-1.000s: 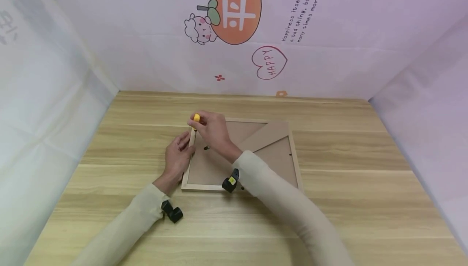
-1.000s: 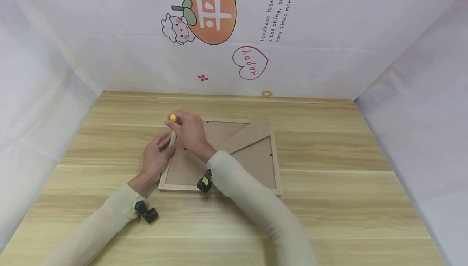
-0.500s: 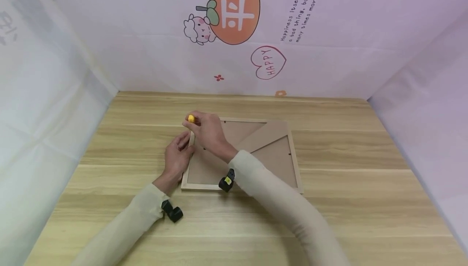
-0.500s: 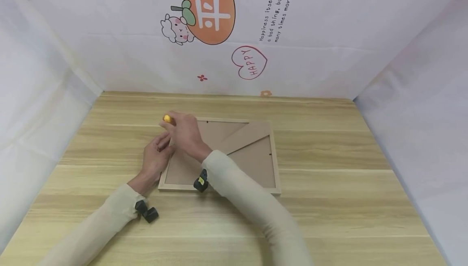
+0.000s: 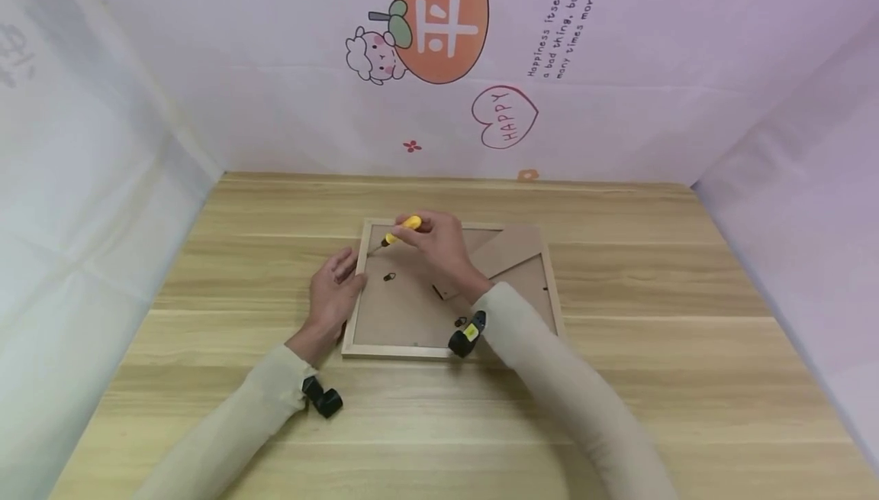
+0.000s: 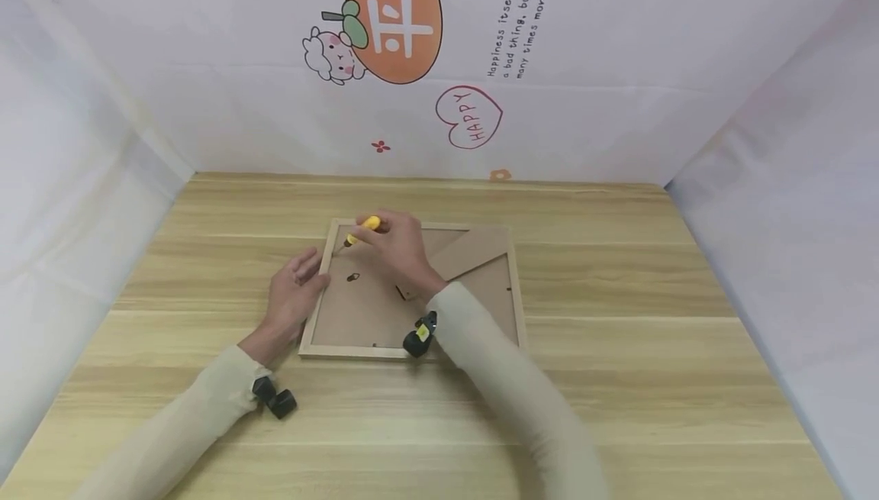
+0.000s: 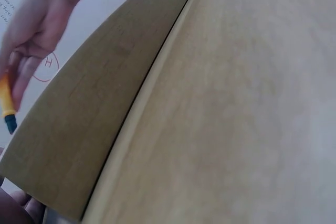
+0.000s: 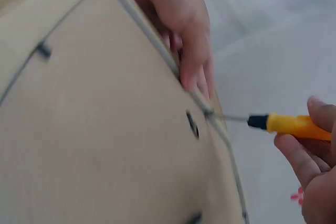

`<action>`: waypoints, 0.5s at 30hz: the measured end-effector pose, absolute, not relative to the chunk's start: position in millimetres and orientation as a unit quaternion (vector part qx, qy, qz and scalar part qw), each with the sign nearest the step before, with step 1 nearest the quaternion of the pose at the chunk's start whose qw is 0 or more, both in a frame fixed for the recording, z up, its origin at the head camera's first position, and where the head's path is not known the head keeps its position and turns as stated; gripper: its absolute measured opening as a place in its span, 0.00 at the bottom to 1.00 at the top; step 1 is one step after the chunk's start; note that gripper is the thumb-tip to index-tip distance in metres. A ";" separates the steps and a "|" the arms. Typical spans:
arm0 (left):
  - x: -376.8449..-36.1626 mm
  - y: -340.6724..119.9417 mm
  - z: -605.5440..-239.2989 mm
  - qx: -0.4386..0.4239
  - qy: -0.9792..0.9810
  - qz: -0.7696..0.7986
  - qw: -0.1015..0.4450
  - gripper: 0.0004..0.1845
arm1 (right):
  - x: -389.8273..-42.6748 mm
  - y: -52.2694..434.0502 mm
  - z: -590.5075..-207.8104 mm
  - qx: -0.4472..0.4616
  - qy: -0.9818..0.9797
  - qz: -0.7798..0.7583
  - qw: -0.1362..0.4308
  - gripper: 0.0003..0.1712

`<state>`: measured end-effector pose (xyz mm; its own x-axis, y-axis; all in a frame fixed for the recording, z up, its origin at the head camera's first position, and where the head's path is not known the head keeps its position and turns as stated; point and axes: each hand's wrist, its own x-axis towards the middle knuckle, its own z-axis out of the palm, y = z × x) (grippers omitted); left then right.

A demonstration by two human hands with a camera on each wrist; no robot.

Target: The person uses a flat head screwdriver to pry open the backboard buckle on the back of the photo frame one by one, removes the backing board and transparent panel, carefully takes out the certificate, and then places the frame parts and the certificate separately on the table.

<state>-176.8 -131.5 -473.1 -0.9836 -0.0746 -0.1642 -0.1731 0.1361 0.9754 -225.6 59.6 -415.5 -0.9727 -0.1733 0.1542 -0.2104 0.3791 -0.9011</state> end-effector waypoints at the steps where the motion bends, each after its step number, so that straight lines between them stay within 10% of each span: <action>1: -176.8 -131.0 -473.0 -0.083 0.753 0.652 0.039 0.35 | -226.2 65.6 -417.1 0.111 -0.834 0.540 0.010 0.13; 15: -189.4 -136.1 -469.8 -0.057 0.741 0.667 0.046 0.36 | -225.4 128.3 -434.9 0.042 -0.758 0.650 -0.041 0.17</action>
<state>-189.4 -136.1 -469.8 -0.9892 -0.0229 -0.1448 -0.1464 0.1029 0.9839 -225.4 128.3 -434.9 -0.9930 -0.1176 -0.0083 -0.0098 0.1526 -0.9882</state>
